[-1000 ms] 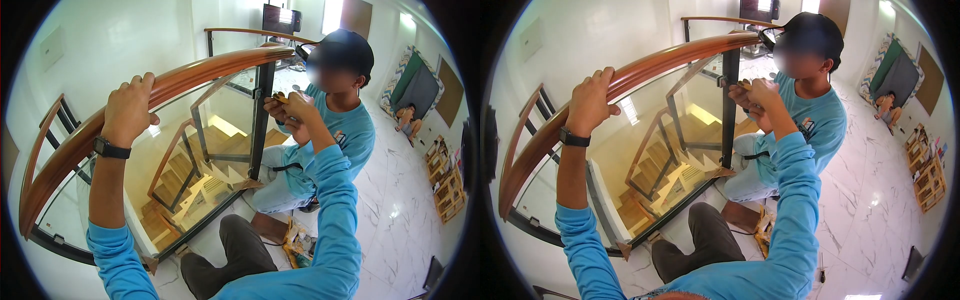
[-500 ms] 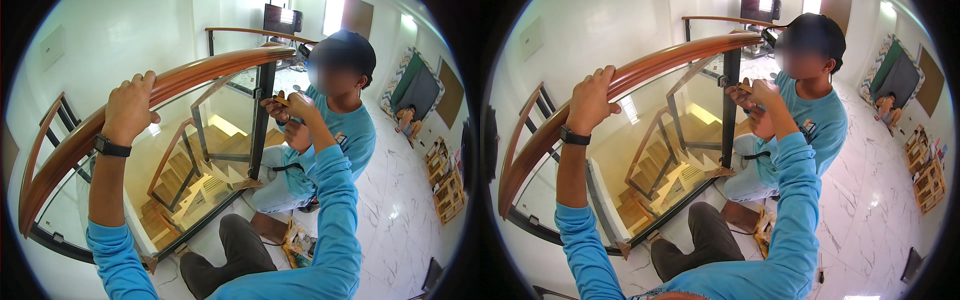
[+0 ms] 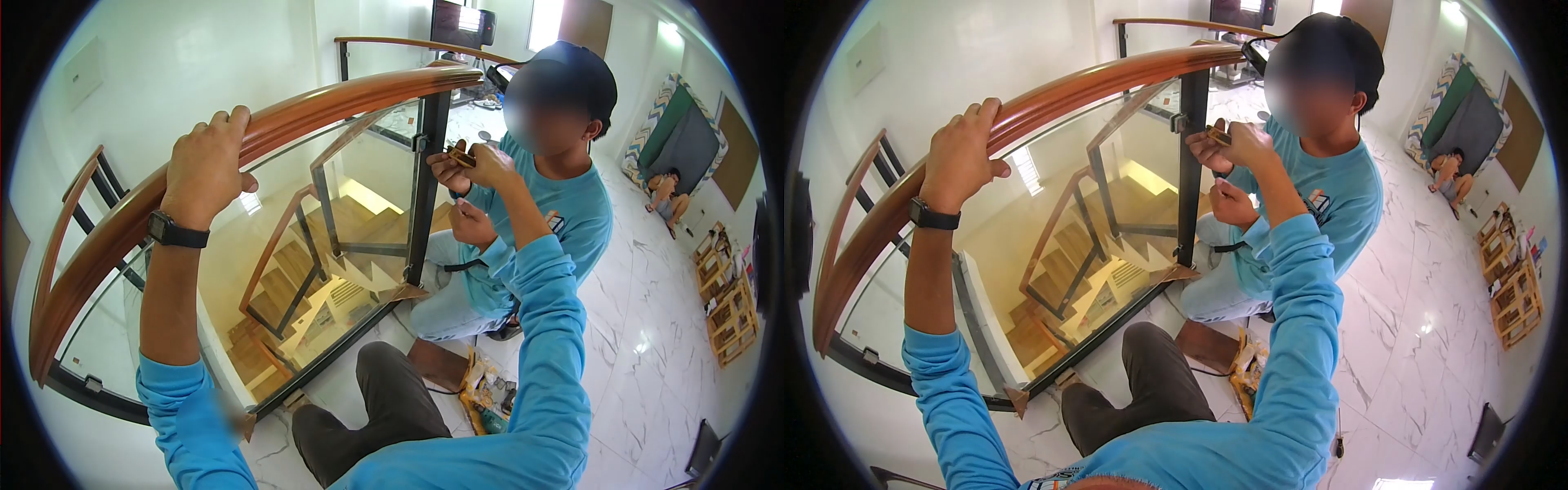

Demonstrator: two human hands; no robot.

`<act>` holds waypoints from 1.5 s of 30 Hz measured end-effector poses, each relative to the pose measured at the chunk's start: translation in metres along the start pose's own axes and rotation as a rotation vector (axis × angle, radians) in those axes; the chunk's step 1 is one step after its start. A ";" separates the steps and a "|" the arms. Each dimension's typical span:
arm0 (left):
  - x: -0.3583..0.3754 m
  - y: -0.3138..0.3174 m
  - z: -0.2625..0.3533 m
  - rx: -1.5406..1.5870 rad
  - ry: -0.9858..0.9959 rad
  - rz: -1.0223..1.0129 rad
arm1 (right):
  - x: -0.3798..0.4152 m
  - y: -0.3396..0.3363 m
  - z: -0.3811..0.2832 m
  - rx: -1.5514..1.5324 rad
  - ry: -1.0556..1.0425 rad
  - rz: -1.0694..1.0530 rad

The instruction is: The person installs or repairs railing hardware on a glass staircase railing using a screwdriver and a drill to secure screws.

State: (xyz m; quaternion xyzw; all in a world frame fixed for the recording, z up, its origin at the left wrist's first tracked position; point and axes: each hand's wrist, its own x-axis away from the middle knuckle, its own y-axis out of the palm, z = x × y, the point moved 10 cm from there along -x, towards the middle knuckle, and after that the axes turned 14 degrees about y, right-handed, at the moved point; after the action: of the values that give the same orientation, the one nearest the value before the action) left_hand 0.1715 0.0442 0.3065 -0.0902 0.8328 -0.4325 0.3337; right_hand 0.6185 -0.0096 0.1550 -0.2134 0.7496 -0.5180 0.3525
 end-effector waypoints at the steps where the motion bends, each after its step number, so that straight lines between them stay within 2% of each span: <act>1: 0.000 0.000 0.000 0.001 -0.001 -0.001 | 0.000 0.004 0.001 -0.004 -0.004 -0.005; 8: 0.000 -0.001 0.001 -0.001 0.005 0.019 | -0.016 0.006 0.011 -0.168 -0.111 0.094; 11: 0.000 -0.001 0.001 0.004 0.002 0.009 | -0.021 0.012 0.009 -0.304 -0.196 -0.069; 14: 0.000 0.000 0.000 0.008 -0.008 -0.016 | -0.042 0.037 0.028 -0.377 -0.007 -0.222; 17: -0.001 0.001 0.000 0.005 -0.012 -0.027 | -0.047 0.040 0.026 -0.364 -0.180 -0.095; 20: 0.000 -0.001 0.001 -0.009 0.004 0.015 | -0.014 0.020 0.027 -0.643 0.126 -0.200; 23: -0.001 0.001 0.000 0.008 -0.004 0.014 | -0.002 0.009 0.018 -0.563 0.075 -0.175; 26: 0.000 -0.002 0.001 0.010 -0.010 0.017 | 0.009 -0.011 0.005 -0.445 -0.263 0.186; 29: 0.000 -0.001 0.001 0.009 0.000 0.016 | 0.002 0.008 0.011 -0.414 -0.141 0.159; 32: 0.000 -0.001 0.001 0.001 -0.002 0.015 | -0.013 0.028 0.016 -0.387 -0.060 -0.025; 35: 0.001 -0.003 0.002 0.016 0.002 0.032 | 0.009 0.002 0.002 -0.221 -0.111 0.136; 38: 0.000 0.001 0.000 0.012 -0.010 0.010 | 0.021 -0.011 -0.009 -0.196 -0.148 0.219; 41: 0.002 -0.001 0.001 0.019 0.001 0.034 | 0.006 0.007 -0.001 -0.178 -0.028 0.167; 44: 0.001 -0.001 0.001 0.003 0.015 0.034 | -0.001 0.012 0.001 -0.210 0.046 0.014; 45: 0.001 -0.001 0.001 0.001 0.012 0.031 | 0.003 0.002 -0.002 -0.240 -0.035 0.136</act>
State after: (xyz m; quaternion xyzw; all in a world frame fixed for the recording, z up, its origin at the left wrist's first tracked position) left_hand 0.1713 0.0426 0.3059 -0.0744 0.8359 -0.4280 0.3354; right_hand 0.6150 -0.0089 0.1527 -0.2119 0.8125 -0.3959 0.3717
